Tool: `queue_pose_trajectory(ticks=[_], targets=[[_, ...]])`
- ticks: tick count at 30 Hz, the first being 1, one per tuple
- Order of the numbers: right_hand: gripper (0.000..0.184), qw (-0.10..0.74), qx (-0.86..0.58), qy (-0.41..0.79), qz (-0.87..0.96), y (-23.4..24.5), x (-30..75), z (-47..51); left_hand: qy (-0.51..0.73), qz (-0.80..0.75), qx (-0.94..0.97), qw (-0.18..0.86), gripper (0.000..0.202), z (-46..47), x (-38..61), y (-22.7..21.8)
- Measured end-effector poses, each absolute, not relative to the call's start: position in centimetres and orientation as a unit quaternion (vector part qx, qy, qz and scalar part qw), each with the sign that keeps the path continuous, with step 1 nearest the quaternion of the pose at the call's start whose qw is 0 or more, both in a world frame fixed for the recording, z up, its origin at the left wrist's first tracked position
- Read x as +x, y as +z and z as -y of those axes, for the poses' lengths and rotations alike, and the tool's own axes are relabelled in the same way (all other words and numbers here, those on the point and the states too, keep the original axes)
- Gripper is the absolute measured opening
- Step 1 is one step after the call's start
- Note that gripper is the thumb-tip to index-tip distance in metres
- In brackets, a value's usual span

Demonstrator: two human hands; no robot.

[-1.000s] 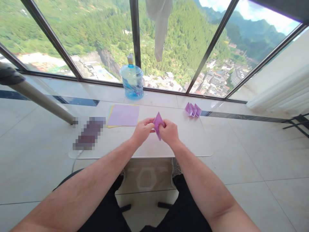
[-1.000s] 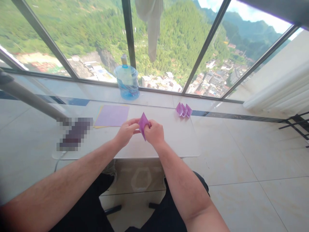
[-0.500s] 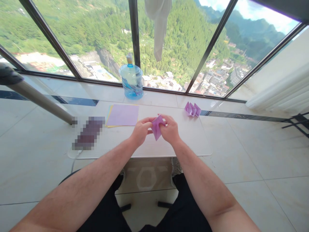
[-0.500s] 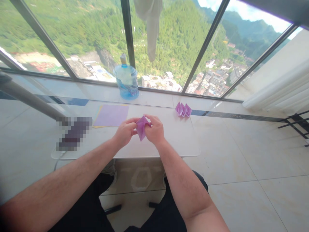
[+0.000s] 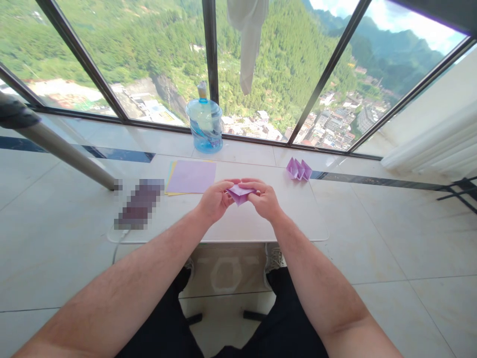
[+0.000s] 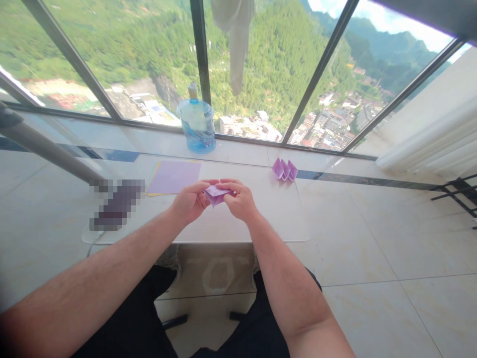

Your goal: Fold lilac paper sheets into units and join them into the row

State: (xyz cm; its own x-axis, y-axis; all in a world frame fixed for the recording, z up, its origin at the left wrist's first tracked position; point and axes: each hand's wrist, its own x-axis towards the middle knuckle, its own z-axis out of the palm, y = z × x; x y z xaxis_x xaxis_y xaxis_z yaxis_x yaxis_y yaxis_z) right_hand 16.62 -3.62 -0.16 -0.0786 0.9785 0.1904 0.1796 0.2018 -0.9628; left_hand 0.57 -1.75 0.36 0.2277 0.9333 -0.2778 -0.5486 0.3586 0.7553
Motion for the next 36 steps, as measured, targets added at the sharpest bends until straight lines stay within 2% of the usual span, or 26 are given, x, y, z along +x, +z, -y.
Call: queue_pose_trajectory(ticks=[6, 10, 15, 18, 22, 26, 30, 34, 36], targets=[[0.050, 0.416, -0.460, 0.389, 0.681, 0.3, 17.0, 4.1, 0.496, -0.432, 0.230, 0.717, 0.021, 1.1, 0.3, 0.2], [0.036, 0.418, -0.458, 0.340, 0.707, -0.1, 16.8, 4.1, 0.485, -0.462, 0.212, 0.712, 0.020, 0.9, 0.2, 0.2], [0.020, 0.450, -0.477, 0.304, 0.691, -0.8, 16.6, 3.7, 0.454, -0.425, 0.273, 0.734, 0.009, 1.5, 0.4, 0.4], [0.017, 0.465, -0.493, 0.290, 0.676, -1.0, 16.9, 3.2, 0.473, -0.420, 0.379, 0.675, 0.022, 1.9, 0.4, 0.6], [0.020, 0.452, -0.505, 0.311, 0.666, -1.0, 17.3, 2.9, 0.504, -0.403, 0.502, 0.576, 0.035, 2.1, 0.3, 0.8], [0.021, 0.432, -0.499, 0.345, 0.667, -0.8, 17.2, 3.2, 0.495, -0.447, 0.532, 0.522, 0.034, 1.9, 0.0, 0.7], [0.023, 0.443, -0.489, 0.357, 0.662, -0.7, 16.8, 3.6, 0.517, -0.472, 0.506, 0.504, 0.031, 1.8, 0.0, 0.4], [0.033, 0.466, -0.527, 0.336, 0.627, -0.9, 16.4, 3.8, 0.530, -0.481, 0.485, 0.503, 0.032, 1.9, 0.2, 0.4], [0.030, 0.485, -0.531, 0.340, 0.606, -1.0, 16.1, 3.9, 0.526, -0.483, 0.489, 0.500, 0.033, 2.0, 0.4, 0.3]])
